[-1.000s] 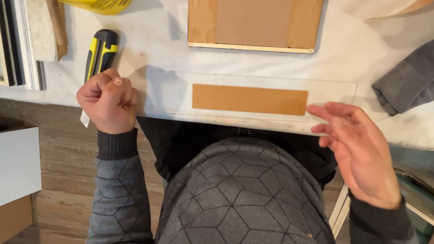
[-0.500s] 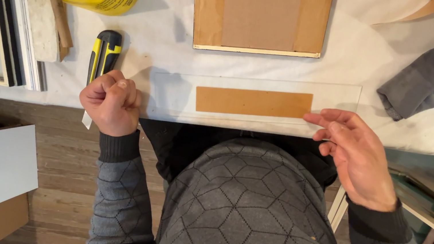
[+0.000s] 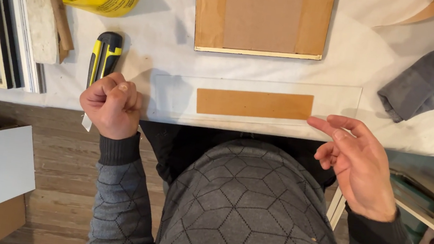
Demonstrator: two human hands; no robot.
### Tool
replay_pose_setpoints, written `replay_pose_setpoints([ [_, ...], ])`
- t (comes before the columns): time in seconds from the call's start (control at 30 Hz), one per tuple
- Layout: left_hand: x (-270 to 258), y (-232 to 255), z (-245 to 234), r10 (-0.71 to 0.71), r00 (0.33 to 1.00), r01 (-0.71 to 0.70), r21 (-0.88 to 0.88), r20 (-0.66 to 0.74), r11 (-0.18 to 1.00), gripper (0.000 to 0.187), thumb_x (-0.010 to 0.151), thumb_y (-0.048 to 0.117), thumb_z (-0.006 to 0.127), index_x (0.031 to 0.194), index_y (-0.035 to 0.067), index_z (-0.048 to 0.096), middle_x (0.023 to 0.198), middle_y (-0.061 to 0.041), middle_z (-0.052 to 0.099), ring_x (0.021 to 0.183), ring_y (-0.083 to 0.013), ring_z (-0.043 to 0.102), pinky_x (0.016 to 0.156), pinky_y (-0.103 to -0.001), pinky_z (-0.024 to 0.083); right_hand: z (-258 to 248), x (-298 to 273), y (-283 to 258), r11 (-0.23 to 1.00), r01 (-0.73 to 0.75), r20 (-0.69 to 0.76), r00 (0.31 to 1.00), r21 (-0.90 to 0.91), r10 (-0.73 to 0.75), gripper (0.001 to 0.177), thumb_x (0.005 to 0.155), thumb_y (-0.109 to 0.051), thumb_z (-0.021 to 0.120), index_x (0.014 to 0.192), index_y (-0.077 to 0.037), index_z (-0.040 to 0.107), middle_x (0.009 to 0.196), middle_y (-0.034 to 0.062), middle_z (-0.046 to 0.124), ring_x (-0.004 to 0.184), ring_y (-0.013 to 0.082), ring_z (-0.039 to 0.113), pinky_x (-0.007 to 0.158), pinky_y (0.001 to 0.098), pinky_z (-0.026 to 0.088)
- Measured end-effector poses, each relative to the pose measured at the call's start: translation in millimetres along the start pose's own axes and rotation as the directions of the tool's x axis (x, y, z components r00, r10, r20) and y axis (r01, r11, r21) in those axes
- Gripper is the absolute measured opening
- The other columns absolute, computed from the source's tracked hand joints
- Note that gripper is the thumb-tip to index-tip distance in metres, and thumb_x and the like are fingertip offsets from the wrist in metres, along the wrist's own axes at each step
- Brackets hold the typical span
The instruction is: Applying adhesive tape to the back of a picture frame and cleaning the glass.
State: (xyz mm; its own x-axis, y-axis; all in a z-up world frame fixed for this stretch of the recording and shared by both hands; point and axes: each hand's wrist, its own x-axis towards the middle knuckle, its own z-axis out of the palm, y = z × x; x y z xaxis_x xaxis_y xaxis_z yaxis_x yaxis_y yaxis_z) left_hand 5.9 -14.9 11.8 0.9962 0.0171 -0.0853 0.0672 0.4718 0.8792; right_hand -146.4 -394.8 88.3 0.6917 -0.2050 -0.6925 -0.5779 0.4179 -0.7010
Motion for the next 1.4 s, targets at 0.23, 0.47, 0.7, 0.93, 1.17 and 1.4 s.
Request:
replay_pose_setpoints([
  [0.23, 0, -3, -5, -0.001, 1.000, 0.001, 0.003, 0.019, 1.000, 0.040, 0.093, -0.013, 0.047, 0.069, 0.008, 0.023, 0.067, 0.000, 0.031, 0.054, -0.0074, 0.021, 0.048, -0.030, 0.018, 14, 7, -2, 0.999, 0.010, 0.017, 1.000, 0.046, -0.011, 0.028, 0.103, -0.011, 0.051, 0.127, 0.002, 0.053, 0.133, 0.0217, 0.064, 0.104, 0.0201, 0.065, 0.080, 0.0296, 0.054],
  [0.47, 1, -3, -5, 0.001, 1.000, -0.001, 0.000, 0.009, 1.000, 0.040, 0.093, -0.012, 0.048, 0.068, 0.008, 0.024, 0.066, 0.000, 0.031, 0.054, -0.0075, 0.021, 0.048, -0.030, 0.017, 13, 24, 8, 0.920, 0.281, 0.080, 0.960, -0.272, -0.269, 0.026, 0.100, 0.001, 0.058, 0.125, 0.004, 0.055, 0.126, 0.0151, 0.066, 0.118, 0.0195, 0.066, 0.104, 0.0309, 0.054],
  [0.7, 1, -3, -6, 0.000, 1.000, 0.000, 0.001, 0.020, 1.000, 0.041, 0.094, -0.011, 0.050, 0.068, 0.008, 0.023, 0.067, -0.001, 0.032, 0.054, -0.0083, 0.021, 0.049, -0.030, 0.018, 20, 34, -3, 0.271, 0.514, 0.288, 0.762, -0.814, -0.580, 0.018, 0.094, 0.001, 0.074, 0.111, -0.004, 0.072, 0.114, 0.0106, 0.064, 0.101, 0.0198, 0.070, 0.088, 0.0314, 0.058],
  [0.93, -17, 9, 14, 0.090, 0.979, -0.150, 0.349, 0.182, 0.925, 0.024, 0.098, 0.000, 0.063, 0.080, 0.001, 0.047, 0.076, -0.004, 0.048, 0.070, -0.0119, 0.040, 0.061, -0.030, 0.031, 30, 39, -47, -0.072, 0.669, 0.571, 0.567, -0.740, -0.594, 0.021, 0.084, 0.000, 0.081, 0.103, -0.010, 0.077, 0.120, 0.0086, 0.065, 0.103, 0.0265, 0.065, 0.087, 0.0379, 0.055],
  [1.17, -27, 34, 86, -0.101, 0.755, -0.574, 0.727, 0.648, 0.376, 0.052, 0.078, 0.030, 0.087, 0.114, 0.003, 0.061, 0.121, -0.016, 0.060, 0.111, -0.0375, 0.054, 0.095, -0.046, 0.044, 65, 45, -92, -0.109, 0.794, 0.710, 0.462, -0.599, -0.532, 0.021, 0.082, -0.001, 0.084, 0.100, -0.010, 0.077, 0.103, 0.0022, 0.071, 0.097, 0.0237, 0.063, 0.084, 0.0360, 0.051],
  [1.4, -23, 15, 80, 0.007, 0.846, -0.495, 0.782, 0.533, 0.378, 0.033, 0.081, 0.011, 0.079, 0.110, 0.006, 0.063, 0.124, -0.012, 0.062, 0.116, -0.0338, 0.055, 0.098, -0.043, 0.042, 75, 55, -110, 0.264, 0.765, 0.501, 0.600, -0.588, -0.623, 0.016, 0.090, 0.001, 0.080, 0.103, -0.003, 0.072, 0.100, 0.0061, 0.069, 0.093, 0.0167, 0.063, 0.082, 0.0272, 0.051],
])
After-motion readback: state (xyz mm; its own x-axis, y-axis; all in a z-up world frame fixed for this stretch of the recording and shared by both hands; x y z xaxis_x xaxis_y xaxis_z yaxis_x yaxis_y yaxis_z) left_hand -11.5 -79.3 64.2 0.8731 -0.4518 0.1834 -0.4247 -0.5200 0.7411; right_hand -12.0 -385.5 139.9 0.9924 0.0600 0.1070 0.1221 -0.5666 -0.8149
